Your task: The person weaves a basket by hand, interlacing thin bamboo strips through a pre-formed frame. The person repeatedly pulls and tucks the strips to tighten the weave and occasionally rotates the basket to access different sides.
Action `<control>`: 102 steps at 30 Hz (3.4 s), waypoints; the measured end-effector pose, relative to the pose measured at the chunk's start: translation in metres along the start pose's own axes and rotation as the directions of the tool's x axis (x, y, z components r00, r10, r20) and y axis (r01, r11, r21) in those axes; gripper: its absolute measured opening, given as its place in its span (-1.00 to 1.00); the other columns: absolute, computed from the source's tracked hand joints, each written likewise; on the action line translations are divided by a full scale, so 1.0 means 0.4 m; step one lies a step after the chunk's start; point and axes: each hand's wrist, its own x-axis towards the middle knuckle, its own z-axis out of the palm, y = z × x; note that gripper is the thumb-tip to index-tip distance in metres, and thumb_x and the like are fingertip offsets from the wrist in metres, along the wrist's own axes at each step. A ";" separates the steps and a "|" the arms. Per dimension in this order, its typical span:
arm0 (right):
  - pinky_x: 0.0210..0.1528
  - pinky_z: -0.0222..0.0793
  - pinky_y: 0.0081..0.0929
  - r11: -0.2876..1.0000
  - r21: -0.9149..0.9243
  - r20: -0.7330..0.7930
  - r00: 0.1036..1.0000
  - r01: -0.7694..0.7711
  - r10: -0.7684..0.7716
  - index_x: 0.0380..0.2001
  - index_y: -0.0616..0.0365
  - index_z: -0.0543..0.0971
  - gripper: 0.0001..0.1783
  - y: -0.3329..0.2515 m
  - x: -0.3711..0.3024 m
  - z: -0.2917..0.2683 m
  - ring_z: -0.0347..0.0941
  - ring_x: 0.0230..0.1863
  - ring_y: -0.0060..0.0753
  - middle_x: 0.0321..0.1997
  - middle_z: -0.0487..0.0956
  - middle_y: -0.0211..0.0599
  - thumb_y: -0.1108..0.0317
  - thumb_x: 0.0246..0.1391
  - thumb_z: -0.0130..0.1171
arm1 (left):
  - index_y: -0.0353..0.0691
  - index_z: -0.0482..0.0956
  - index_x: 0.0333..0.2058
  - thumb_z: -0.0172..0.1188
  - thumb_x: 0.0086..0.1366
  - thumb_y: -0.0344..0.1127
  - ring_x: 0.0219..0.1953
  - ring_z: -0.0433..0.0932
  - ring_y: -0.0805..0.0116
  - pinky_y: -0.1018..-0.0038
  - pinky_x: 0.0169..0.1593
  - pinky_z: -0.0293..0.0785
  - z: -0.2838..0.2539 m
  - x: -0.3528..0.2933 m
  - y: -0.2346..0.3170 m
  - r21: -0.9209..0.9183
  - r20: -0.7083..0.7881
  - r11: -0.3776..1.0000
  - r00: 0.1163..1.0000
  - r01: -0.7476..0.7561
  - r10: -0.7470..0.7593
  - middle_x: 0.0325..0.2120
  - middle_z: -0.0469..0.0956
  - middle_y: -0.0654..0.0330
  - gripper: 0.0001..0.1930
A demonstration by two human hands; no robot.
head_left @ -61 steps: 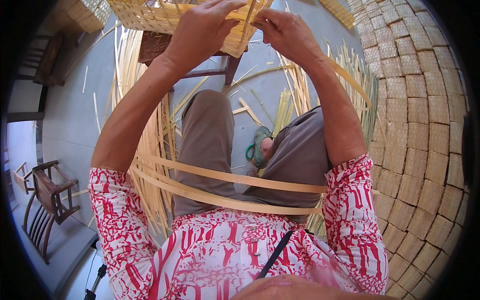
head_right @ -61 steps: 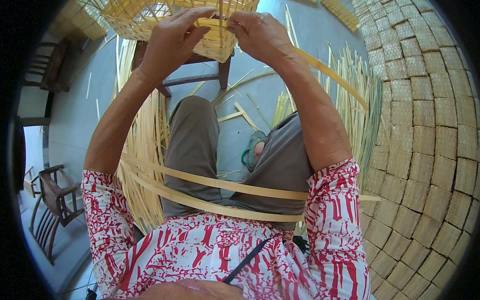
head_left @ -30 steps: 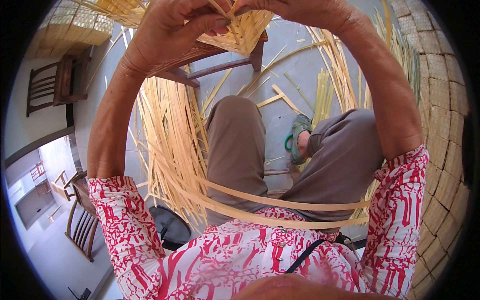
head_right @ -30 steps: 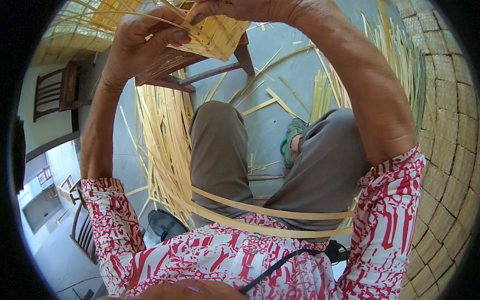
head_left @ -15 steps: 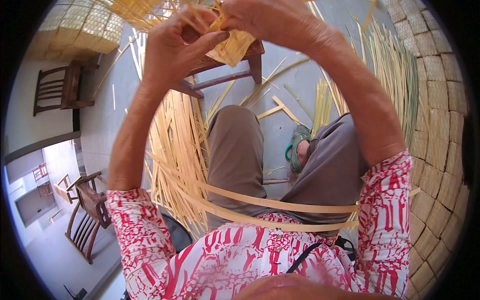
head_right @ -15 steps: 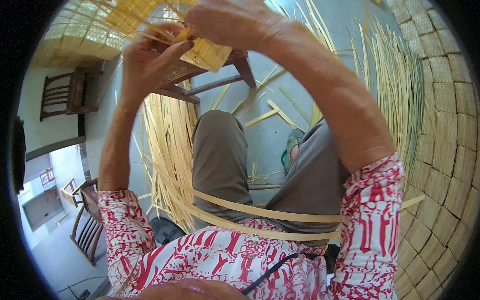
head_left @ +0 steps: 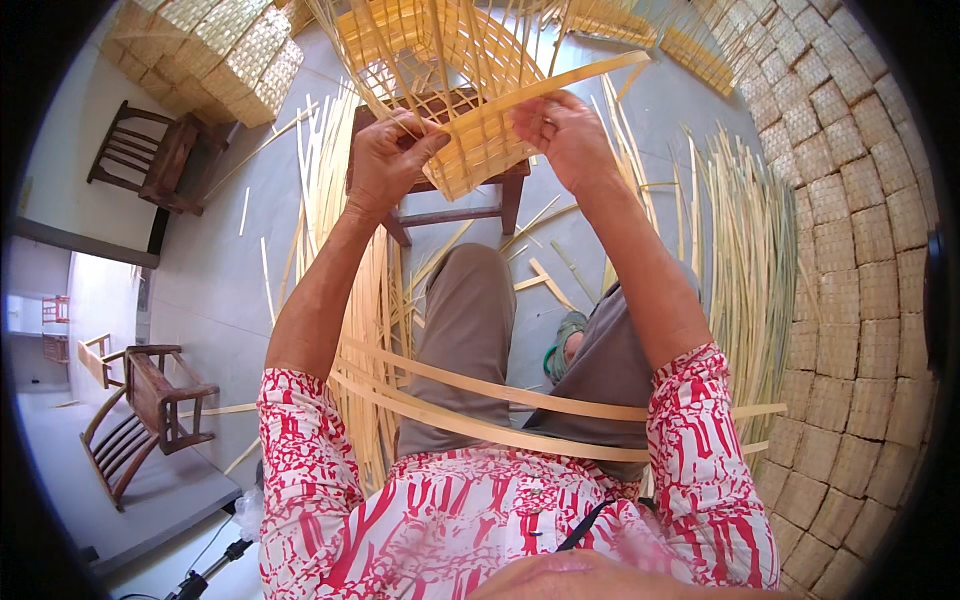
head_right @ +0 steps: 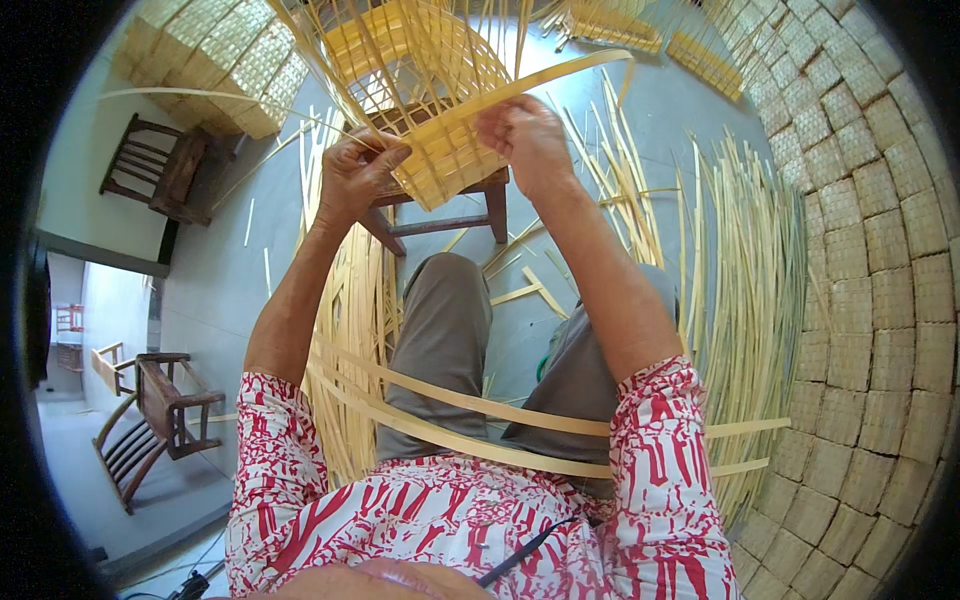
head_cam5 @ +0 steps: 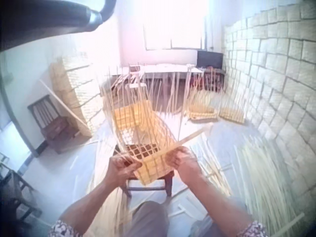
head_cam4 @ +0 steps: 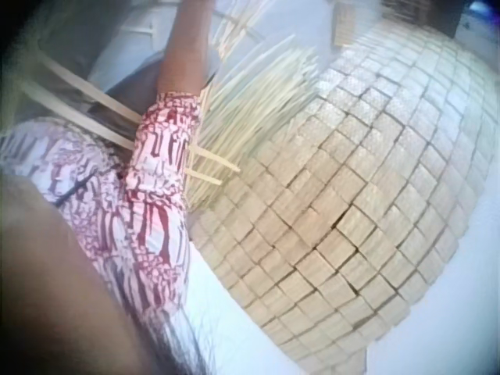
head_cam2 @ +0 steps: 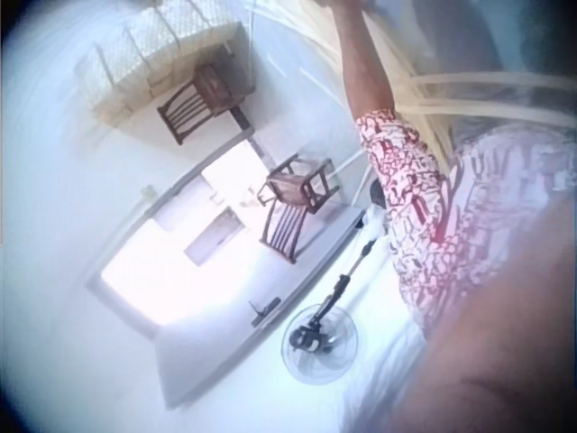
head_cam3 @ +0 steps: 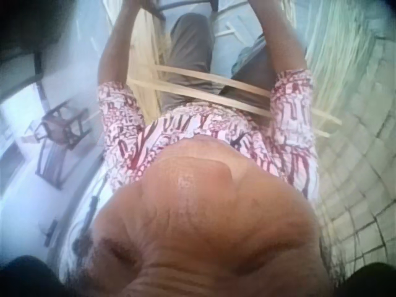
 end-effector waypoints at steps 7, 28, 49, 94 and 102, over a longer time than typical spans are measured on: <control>-0.33 0.54 -0.52 0.906 0.371 0.466 0.885 -0.202 0.006 0.01 0.16 0.52 -0.71 0.020 0.073 -0.071 0.61 -0.24 -0.45 -0.08 0.65 -0.26 0.21 0.37 0.06 | -0.35 0.69 -0.37 0.43 0.16 -0.42 -0.38 0.59 0.51 0.54 -0.27 0.51 0.044 0.026 -0.016 -0.036 -0.087 0.996 0.993 -0.087 0.084 -0.44 0.64 0.21 -0.87; -0.06 0.44 -0.48 0.830 -0.418 0.230 0.927 0.370 -0.297 0.15 0.26 0.51 -0.51 -0.088 -0.025 0.096 0.50 -0.12 -0.40 0.09 0.57 -0.08 0.27 0.26 -0.14 | -0.34 0.67 -0.38 0.42 0.17 -0.45 -0.37 0.59 0.52 0.56 -0.24 0.54 0.040 0.031 0.012 -0.052 -0.061 0.996 0.995 -0.078 0.075 -0.44 0.63 0.22 -0.89; 0.02 0.37 -0.41 0.733 -0.472 0.033 0.841 0.489 -0.540 0.23 0.06 0.47 -0.44 -0.142 0.053 0.055 0.40 0.08 -0.42 0.18 0.52 -0.20 0.31 0.15 -0.14 | -0.32 0.66 -0.40 0.42 0.19 -0.44 -0.43 0.54 0.52 0.54 -0.31 0.47 0.036 0.037 0.045 0.025 -0.102 0.993 0.988 -0.112 0.114 -0.49 0.60 0.25 -0.89; -0.24 0.47 -0.02 -0.264 -0.798 0.575 0.816 0.541 -0.065 -0.26 -0.02 0.63 -0.78 -0.110 -0.032 -0.049 0.58 -0.32 0.10 -0.44 0.64 -0.14 0.13 0.28 0.11 | -0.23 0.67 -0.21 0.32 0.34 -0.24 -0.31 0.55 0.54 0.52 -0.18 0.50 -0.267 0.112 -0.096 0.206 0.557 0.977 0.828 -0.060 -0.066 -0.41 0.59 0.36 -0.82; -0.32 0.41 -0.17 -0.252 -0.612 0.790 0.563 0.750 -0.242 -0.22 0.14 0.61 -0.81 -0.077 0.001 -0.040 0.53 -0.43 -0.06 -0.47 0.61 -0.14 0.28 0.23 0.11 | -0.25 0.63 0.00 0.43 0.23 -0.35 -0.33 0.64 0.53 0.57 -0.25 0.60 -0.180 -0.025 -0.025 0.135 -0.499 0.976 0.839 -0.173 0.218 -0.31 0.68 0.20 -0.64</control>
